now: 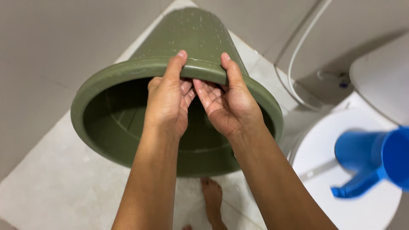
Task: The person fills a large green bucket with water using a blue plastic scoop. They repeatedly scoop water from a wall tap and pour it into the bucket, then tilt the bucket to drain some water before continuing to fill it.
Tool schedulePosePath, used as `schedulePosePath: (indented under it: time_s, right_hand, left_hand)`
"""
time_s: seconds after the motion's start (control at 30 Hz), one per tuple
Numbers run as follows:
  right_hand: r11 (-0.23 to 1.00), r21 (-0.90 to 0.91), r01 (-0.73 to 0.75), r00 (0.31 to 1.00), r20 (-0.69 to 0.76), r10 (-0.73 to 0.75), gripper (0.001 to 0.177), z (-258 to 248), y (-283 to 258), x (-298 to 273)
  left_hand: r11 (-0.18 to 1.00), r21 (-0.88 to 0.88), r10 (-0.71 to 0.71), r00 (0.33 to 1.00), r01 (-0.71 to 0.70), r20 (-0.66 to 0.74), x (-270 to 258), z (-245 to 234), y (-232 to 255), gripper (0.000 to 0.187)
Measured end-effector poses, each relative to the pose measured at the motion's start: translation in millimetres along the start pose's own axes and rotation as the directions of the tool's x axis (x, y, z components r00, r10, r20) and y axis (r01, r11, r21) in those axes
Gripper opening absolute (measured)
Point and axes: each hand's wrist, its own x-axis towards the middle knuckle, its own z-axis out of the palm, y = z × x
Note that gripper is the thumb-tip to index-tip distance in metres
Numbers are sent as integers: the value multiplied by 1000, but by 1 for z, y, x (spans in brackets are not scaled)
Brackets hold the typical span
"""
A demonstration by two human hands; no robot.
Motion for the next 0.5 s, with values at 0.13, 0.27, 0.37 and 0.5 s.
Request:
schedulePosePath:
  time_s: [0.13,0.27,0.37,0.5]
  right_hand:
    - [1000,-13,-6,998,62,6,41,26,-16,21]
    - [998,-55,15,995,100,-9,41,45,-31,53]
    - [995,-91,31,994,105,-21,43,62,-40,80]
    - [987,-152,45,997,67,-35,44,80,-49,108]
  left_hand:
    - [999,41,22,999,-20,-48,26,19,18,47]
    - [998,57,38,988,-30,-152,62,34,36,44]
    - [995,95,19,977,2,-213,85,41,50,44]
    - [995,104,10,979,12,-202,109,49,61,47]
